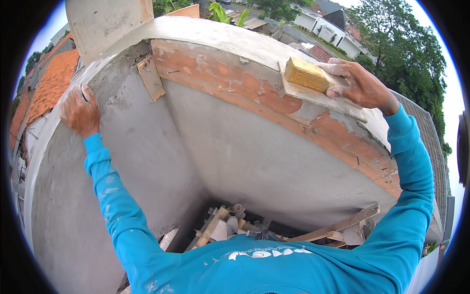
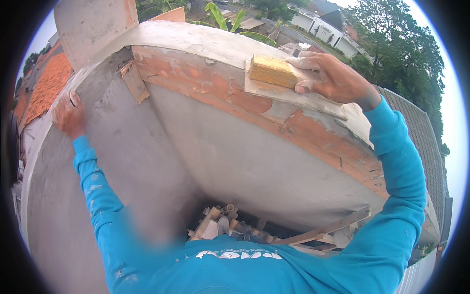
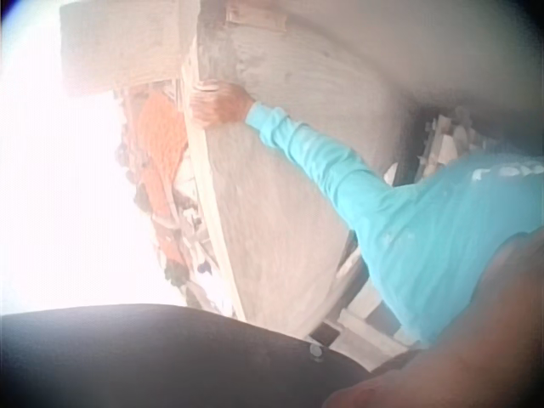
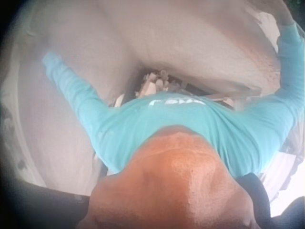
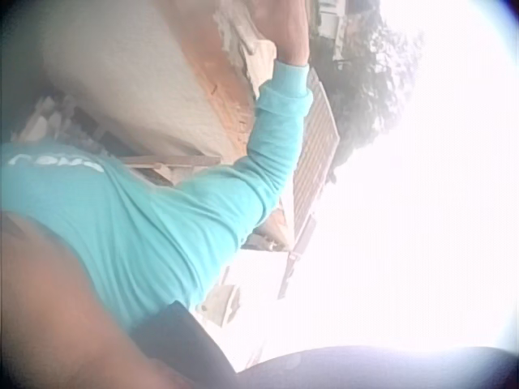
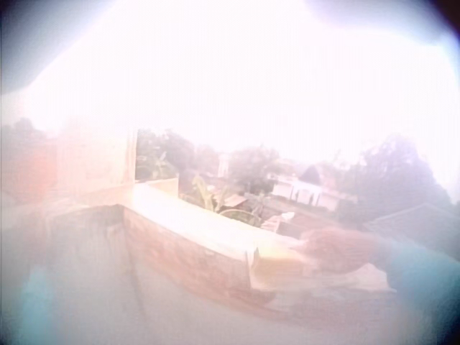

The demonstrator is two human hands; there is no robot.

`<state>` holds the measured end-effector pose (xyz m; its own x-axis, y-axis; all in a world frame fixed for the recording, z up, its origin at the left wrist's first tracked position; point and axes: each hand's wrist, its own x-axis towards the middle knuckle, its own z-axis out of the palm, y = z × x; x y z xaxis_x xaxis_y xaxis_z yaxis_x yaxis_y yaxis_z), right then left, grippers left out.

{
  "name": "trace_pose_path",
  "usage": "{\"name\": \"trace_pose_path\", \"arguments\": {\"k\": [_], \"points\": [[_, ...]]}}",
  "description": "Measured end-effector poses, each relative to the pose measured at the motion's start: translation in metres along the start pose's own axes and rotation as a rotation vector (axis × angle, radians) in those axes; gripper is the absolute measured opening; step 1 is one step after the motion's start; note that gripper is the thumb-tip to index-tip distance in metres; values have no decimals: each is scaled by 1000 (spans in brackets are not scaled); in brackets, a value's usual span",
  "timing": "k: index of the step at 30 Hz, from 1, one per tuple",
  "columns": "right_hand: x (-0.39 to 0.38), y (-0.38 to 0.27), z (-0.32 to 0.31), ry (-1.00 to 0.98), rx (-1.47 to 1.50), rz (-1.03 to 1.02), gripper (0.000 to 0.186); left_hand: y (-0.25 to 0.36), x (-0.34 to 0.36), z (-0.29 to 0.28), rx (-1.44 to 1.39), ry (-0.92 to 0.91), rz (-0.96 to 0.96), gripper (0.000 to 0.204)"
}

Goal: The person applies and smooths wet plaster onto a curved exterior wall using a trowel and a wooden float. They repeatedly scoop plaster from a bucket, spread it along the wall's edge, and level the surface with the float.

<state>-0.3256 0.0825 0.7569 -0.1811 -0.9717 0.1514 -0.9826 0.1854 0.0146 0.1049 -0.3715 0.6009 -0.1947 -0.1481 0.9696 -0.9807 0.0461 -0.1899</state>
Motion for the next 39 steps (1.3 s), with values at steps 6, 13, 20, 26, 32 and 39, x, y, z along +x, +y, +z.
{"name": "trace_pose_path", "arguments": {"k": [6, 13, 20, 26, 32, 39], "points": [[-178, 41, -34, -29, 17, 249, 70, 1, 3, -5, -14, 48, -13, 29], [-100, 46, -21, 212, 43, 276, 66, 3, 7, -10, -40, 20, -26, 27], [166, -27, -20, 23, 140, -374, 65, 3, 4, -14, -81, -7, -43, 26], [308, -84, 0, -229, 115, -363, 70, 13, 7, -13, -142, 18, -56, 28], [273, -91, -18, -454, -22, -336, 57, 3, 0, -8, -23, 26, -20, 28], [90, -23, -44, -502, -11, -171, 68, -1, 2, -10, -17, 10, -18, 28]]}}
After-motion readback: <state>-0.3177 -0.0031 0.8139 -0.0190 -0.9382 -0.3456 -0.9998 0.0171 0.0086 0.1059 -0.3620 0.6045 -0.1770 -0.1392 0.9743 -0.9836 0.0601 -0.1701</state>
